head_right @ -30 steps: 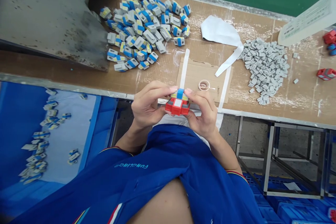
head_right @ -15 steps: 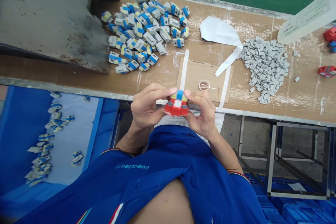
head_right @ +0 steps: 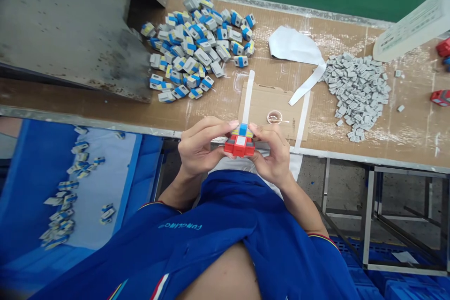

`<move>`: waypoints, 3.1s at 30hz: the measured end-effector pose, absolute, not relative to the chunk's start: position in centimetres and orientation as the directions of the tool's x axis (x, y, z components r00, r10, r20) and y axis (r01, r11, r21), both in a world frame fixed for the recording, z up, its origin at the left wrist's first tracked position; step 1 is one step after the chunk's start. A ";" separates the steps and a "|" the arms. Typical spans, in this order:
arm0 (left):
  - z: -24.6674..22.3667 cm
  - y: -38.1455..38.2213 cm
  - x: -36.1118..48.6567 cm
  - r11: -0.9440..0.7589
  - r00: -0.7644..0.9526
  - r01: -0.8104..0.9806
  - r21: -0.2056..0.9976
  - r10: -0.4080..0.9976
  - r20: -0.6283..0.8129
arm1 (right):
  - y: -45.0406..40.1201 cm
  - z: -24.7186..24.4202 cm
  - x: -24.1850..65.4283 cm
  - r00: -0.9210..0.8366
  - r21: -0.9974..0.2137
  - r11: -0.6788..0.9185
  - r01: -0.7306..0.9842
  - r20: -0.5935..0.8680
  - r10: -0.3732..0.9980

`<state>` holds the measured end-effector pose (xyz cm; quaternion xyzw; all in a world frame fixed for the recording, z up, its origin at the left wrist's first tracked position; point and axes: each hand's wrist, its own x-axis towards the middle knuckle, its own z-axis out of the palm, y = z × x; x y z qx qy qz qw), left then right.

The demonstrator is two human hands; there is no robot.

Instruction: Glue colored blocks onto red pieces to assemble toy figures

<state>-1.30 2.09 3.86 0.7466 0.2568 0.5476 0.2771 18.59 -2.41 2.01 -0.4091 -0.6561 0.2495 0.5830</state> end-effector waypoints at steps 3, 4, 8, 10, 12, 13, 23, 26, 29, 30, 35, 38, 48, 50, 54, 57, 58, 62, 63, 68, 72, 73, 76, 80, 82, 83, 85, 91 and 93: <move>3.9 2.3 -1.1 -0.703 0.269 0.071 0.707 0.696 0.666 | -2.3 1.8 18.6 0.033 -0.813 0.536 0.228 0.557 0.830; 3.9 2.3 -1.0 -0.701 0.271 0.067 0.710 0.698 0.663 | -2.3 1.7 18.6 0.041 -0.812 0.538 0.226 0.560 0.827; 4.1 2.4 -0.6 -0.699 0.289 0.063 0.713 0.696 0.657 | -2.4 1.7 18.7 0.072 -0.807 0.540 0.240 0.569 0.819; 4.1 2.3 -0.4 -0.703 0.299 0.067 0.708 0.691 0.658 | -2.5 1.8 18.7 0.080 -0.807 0.537 0.246 0.569 0.819; 4.0 2.2 -0.2 -0.705 0.307 0.074 0.705 0.689 0.656 | -2.7 1.8 18.8 0.089 -0.808 0.537 0.241 0.570 0.817; 4.0 2.1 -0.1 -0.705 0.311 0.078 0.705 0.689 0.655 | -2.8 1.8 18.9 0.094 -0.809 0.537 0.238 0.570 0.816; 4.3 2.5 0.5 -0.725 0.357 0.094 0.682 0.664 0.657 | -3.0 1.6 19.2 0.155 -0.822 0.533 0.201 0.564 0.811; 4.3 2.7 0.5 -0.719 0.351 0.098 0.688 0.672 0.652 | -2.9 1.6 19.1 0.153 -0.818 0.539 0.200 0.569 0.808; 4.3 2.7 0.4 -0.724 0.348 0.092 0.684 0.667 0.659 | -2.9 1.5 19.0 0.146 -0.812 0.543 0.213 0.576 0.804; 4.2 2.7 0.4 -0.725 0.348 0.092 0.683 0.666 0.660 | -2.8 1.5 18.9 0.145 -0.810 0.540 0.229 0.577 0.804; 3.9 2.7 0.2 -0.718 0.345 0.095 0.689 0.673 0.654 | -2.9 1.4 18.7 0.157 -0.801 0.526 0.286 0.581 0.799; 3.8 2.8 0.2 -0.718 0.342 0.103 0.688 0.675 0.654 | -2.9 1.2 18.7 0.158 -0.805 0.521 0.282 0.575 0.803; 4.1 2.9 -0.4 -0.713 0.356 0.118 0.691 0.680 0.641 | -2.9 1.0 18.3 0.153 -0.814 0.498 0.299 0.556 0.817; 4.1 2.9 -0.5 -0.707 0.349 0.124 0.697 0.688 0.636 | -2.8 1.2 18.3 0.145 -0.806 0.516 0.291 0.570 0.809; 3.7 2.9 -0.4 -0.697 0.325 0.086 0.712 0.695 0.642 | -2.6 1.7 18.3 0.115 -0.776 0.528 0.344 0.593 0.797; 3.1 3.0 -0.4 -0.682 0.294 0.033 0.730 0.705 0.645 | -2.5 2.2 18.4 0.074 -0.759 0.547 0.352 0.606 0.792; 2.9 3.0 -0.5 -0.671 0.289 0.023 0.741 0.714 0.638 | -2.4 2.3 18.5 0.057 -0.755 0.555 0.350 0.609 0.791; 2.4 3.2 -1.0 -0.628 0.313 -0.010 0.779 0.738 0.598 | -2.4 2.8 18.6 0.007 -0.738 0.561 0.374 0.607 0.795; 2.3 3.3 -1.1 -0.623 0.317 -0.019 0.782 0.738 0.596 | -2.4 2.8 18.6 0.001 -0.736 0.560 0.381 0.606 0.795; 2.2 3.3 -1.5 -0.569 0.346 -0.080 0.818 0.754 0.559 | -2.4 2.8 18.8 -0.002 -0.736 0.552 0.392 0.599 0.801; 2.1 3.0 -1.5 -0.412 0.385 -0.179 0.894 0.806 0.449 | -2.2 3.1 19.3 -0.022 -0.739 0.553 0.385 0.592 0.806; 2.2 2.8 -1.4 -0.364 0.390 -0.206 0.908 0.821 0.417 | -2.2 3.1 19.4 -0.029 -0.736 0.557 0.385 0.594 0.804; 2.5 2.2 -1.3 -0.224 0.393 -0.245 0.943 0.866 0.308 | -2.1 3.3 19.6 -0.061 -0.713 0.565 0.416 0.598 0.799; 3.0 1.3 -0.9 -0.102 0.339 -0.196 0.975 0.926 0.165 | -2.1 3.6 19.4 -0.109 -0.640 0.546 0.540 0.590 0.800; 3.1 1.2 -0.6 -0.062 0.320 -0.157 0.986 0.941 0.110 | -2.2 4.0 19.1 -0.122 -0.589 0.527 0.613 0.589 0.799; 3.1 1.2 -0.4 -0.043 0.316 -0.144 0.989 0.945 0.087 | -2.2 4.3 19.0 -0.125 -0.564 0.517 0.644 0.589 0.798; 3.1 1.5 -0.1 -0.009 0.312 -0.153 0.988 0.948 0.057 | -2.2 5.0 18.6 -0.133 -0.524 0.499 0.690 0.586 0.799; 3.2 2.6 0.0 0.173 0.436 -0.311 0.934 0.900 -0.022 | -1.4 6.4 17.9 -0.153 -0.552 0.532 0.642 0.588 0.794; 3.1 2.6 -0.3 0.229 0.488 -0.333 0.915 0.872 -0.041 | -1.1 6.3 18.0 -0.147 -0.599 0.538 0.594 0.577 0.804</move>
